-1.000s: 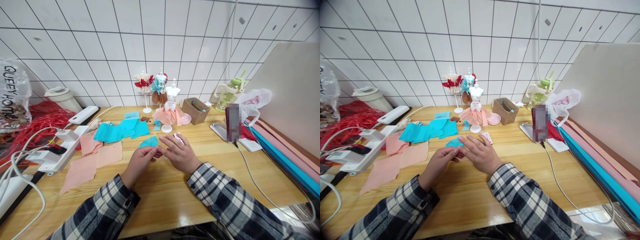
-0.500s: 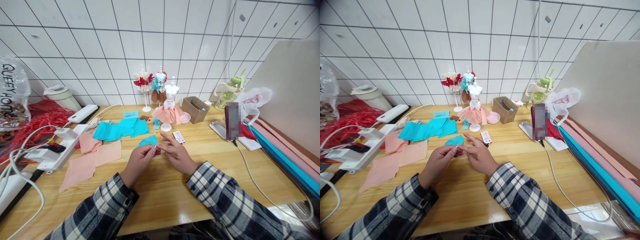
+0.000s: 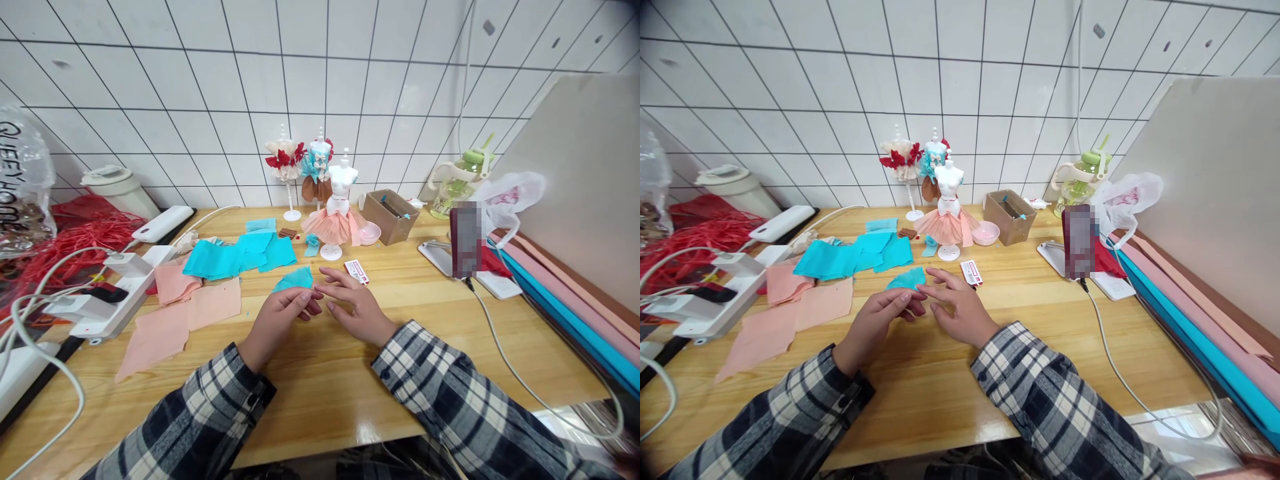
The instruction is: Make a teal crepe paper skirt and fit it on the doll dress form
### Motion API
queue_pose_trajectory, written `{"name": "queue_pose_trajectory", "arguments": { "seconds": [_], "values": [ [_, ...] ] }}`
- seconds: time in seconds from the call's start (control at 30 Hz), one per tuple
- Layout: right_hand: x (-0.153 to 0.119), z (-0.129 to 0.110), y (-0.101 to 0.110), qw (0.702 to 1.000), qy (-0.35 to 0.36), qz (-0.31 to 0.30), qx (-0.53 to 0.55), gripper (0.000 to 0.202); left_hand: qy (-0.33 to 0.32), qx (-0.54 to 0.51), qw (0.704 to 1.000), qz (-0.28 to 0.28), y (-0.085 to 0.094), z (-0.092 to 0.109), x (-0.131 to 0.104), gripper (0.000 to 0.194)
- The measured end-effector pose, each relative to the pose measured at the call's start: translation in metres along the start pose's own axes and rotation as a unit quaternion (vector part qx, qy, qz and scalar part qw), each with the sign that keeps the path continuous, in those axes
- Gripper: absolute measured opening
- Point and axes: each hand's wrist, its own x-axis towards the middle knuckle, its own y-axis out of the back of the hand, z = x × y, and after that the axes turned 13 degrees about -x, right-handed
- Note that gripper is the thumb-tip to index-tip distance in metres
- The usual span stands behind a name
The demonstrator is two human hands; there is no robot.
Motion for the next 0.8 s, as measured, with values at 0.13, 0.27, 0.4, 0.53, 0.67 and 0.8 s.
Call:
{"name": "queue_pose_trajectory", "arguments": {
  "seconds": [0.13,0.27,0.4,0.53,0.67,0.8],
  "values": [
    [-0.0012,-0.0007,-0.0017,1.0,0.011,-0.004,-0.01,0.046,0.014,-0.03,0.999,0.008,0.001,-0.0008,0.0019,0.036],
    [-0.0016,-0.0001,-0.0024,0.999,0.028,-0.017,-0.026,0.05,0.014,-0.028,0.999,0.015,-0.0004,-0.0004,0.0023,0.033],
    [-0.0021,0.0009,-0.0031,0.998,0.049,-0.017,-0.045,0.054,0.011,-0.046,0.999,0.017,-0.0004,-0.0006,0.0023,0.031],
    [-0.002,0.0,-0.0009,0.993,0.08,-0.024,-0.089,0.057,0.013,-0.046,0.999,0.024,0.0011,0.0001,0.0017,0.028],
    [-0.0017,-0.0015,0.0023,0.983,0.105,-0.035,-0.145,0.059,0.007,-0.036,0.999,0.021,0.0018,0.001,0.0022,0.029],
    [-0.0018,-0.0004,0.0028,0.978,0.106,-0.029,-0.179,0.059,0.002,-0.029,1.0,0.01,0.002,-0.0003,0.0037,0.032]
  ]
}}
